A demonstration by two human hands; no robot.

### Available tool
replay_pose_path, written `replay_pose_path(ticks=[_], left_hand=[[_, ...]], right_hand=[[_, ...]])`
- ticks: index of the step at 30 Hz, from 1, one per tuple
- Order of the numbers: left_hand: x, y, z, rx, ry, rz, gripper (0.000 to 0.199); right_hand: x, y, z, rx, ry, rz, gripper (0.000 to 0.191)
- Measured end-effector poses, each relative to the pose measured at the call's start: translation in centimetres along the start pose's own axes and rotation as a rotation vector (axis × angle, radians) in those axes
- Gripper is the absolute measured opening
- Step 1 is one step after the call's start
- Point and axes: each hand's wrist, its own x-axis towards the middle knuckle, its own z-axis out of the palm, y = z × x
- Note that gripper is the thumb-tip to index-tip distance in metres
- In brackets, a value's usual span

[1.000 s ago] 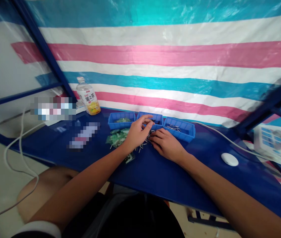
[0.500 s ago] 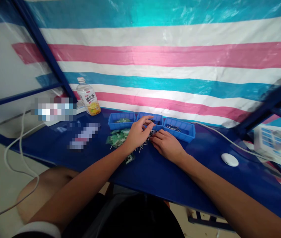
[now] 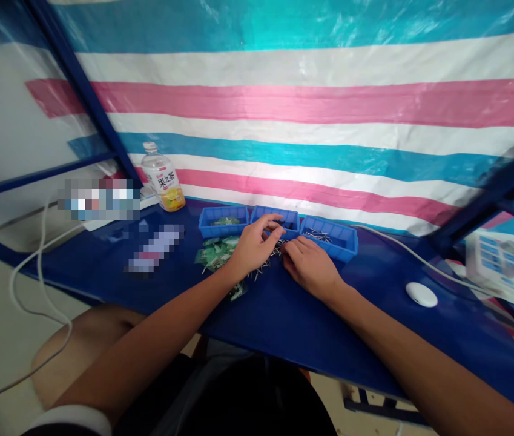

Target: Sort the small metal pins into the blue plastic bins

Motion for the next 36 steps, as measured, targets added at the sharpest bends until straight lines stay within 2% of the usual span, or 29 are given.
replay_pose_path(ticks=[6, 10, 14, 18, 28, 33, 36], left_hand=[[0.0, 0.1, -0.1, 0.030, -0.007, 0.037, 0.028], [-0.4, 0.2, -0.1, 0.164, -0.088, 0.071, 0.025], [-0.7, 0.0, 0.2, 0.227, -0.202, 0.115, 0.036], [-0.6, -0.3, 0.5, 0.198, -0.250, 0.195, 0.035], [-0.2, -0.1, 0.1, -0.032, -0.142, 0.038, 0.019], [-0.2, -0.4, 0.2, -0.093, -0.124, 0.005, 0.007], [-0.2, -0.5, 0.2, -0.080, -0.092, -0.013, 0.013]], right_hand=[[-0.7, 1.0, -0.5, 0.122, 0.018, 0.144, 0.009], [-1.2, 1.2, -0.9, 0.127, 0.121, 0.215, 0.011], [-1.5, 0.8, -1.5, 0.118, 0.222, 0.235, 0.010], [-1.5, 0.0, -1.7, 0.152, 0.242, 0.204, 0.009], [-1.5, -0.9, -1.6, 0.272, 0.203, 0.176, 0.012], [-1.4, -1.0, -2.0, 0.242, 0.271, 0.221, 0.007], [-1.5, -0.8, -2.1, 0.212, 0.301, 0.250, 0.008]])
